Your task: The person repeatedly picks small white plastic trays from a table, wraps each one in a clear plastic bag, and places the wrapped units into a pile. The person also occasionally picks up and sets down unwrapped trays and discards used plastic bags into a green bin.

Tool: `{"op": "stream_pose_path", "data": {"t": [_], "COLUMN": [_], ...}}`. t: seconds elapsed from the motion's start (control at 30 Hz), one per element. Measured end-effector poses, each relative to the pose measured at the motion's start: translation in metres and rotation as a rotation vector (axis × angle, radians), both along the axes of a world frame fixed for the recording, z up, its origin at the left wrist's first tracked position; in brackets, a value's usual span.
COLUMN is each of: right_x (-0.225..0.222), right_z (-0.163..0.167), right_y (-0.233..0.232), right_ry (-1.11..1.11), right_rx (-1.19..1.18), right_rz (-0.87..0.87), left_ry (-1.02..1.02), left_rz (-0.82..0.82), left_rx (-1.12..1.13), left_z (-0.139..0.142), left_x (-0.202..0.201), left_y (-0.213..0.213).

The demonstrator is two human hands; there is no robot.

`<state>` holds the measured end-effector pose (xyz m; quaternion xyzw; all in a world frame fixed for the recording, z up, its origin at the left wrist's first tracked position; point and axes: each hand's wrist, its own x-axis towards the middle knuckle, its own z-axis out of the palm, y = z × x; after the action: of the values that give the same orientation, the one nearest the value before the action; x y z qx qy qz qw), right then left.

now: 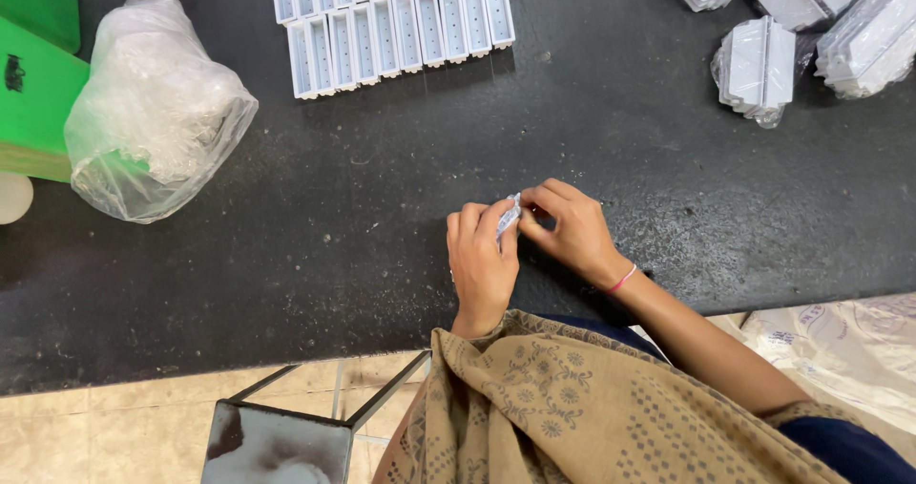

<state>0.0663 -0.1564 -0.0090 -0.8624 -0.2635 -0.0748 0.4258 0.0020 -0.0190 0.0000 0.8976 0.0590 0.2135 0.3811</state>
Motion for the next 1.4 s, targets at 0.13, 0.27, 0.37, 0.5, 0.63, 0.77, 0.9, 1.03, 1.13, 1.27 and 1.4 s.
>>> {"op": "stream_pose_path", "data": {"t": [0.13, 0.27, 0.37, 0.5, 0.63, 0.77, 0.9, 1.03, 1.13, 1.27, 1.4], "right_x": [-0.001, 0.0, 0.001, 0.005, 0.004, 0.001, 0.002, 0.007, 0.012, 0.017, 0.014], "right_z": [-0.009, -0.021, -0.028, -0.028, -0.02, -0.009, -0.002, 0.001, 0.002, 0.0, -0.006], "right_y": [0.004, 0.005, 0.002, 0.0, -0.001, -0.001, 0.0, 0.0, -0.001, 0.0, 0.0], "right_ry": [-0.006, 0.142, 0.257, 0.29, 0.164, -0.004, -0.12, -0.099, -0.073, 0.001, 0.006], "right_rx": [0.055, 0.157, 0.243, 0.273, 0.146, 0.061, 0.004, -0.06, -0.073, -0.051, 0.017], "right_rz": [-0.053, -0.105, -0.101, -0.056, -0.033, 0.023, 0.065, 0.106, 0.126, 0.147, 0.115], "left_ry": [-0.01, -0.001, 0.048, 0.112, 0.12, 0.076, 0.071, 0.086, 0.021, 0.035, 0.029], "left_rz": [-0.018, -0.035, -0.042, -0.044, -0.034, -0.023, -0.009, -0.04, -0.065, -0.077, -0.061], "left_rx": [0.01, 0.064, 0.124, 0.175, 0.162, 0.157, 0.151, 0.116, 0.112, 0.091, 0.082], "left_z": [0.002, 0.006, 0.007, 0.006, 0.003, 0.001, 0.0, -0.001, -0.001, 0.0, 0.001], "left_x": [-0.001, -0.001, 0.0, 0.001, 0.003, 0.003, 0.003, 0.004, 0.003, 0.001, -0.001], "left_y": [0.001, 0.0, 0.001, 0.003, 0.004, 0.004, 0.003, 0.003, 0.005, 0.005, 0.004]}}
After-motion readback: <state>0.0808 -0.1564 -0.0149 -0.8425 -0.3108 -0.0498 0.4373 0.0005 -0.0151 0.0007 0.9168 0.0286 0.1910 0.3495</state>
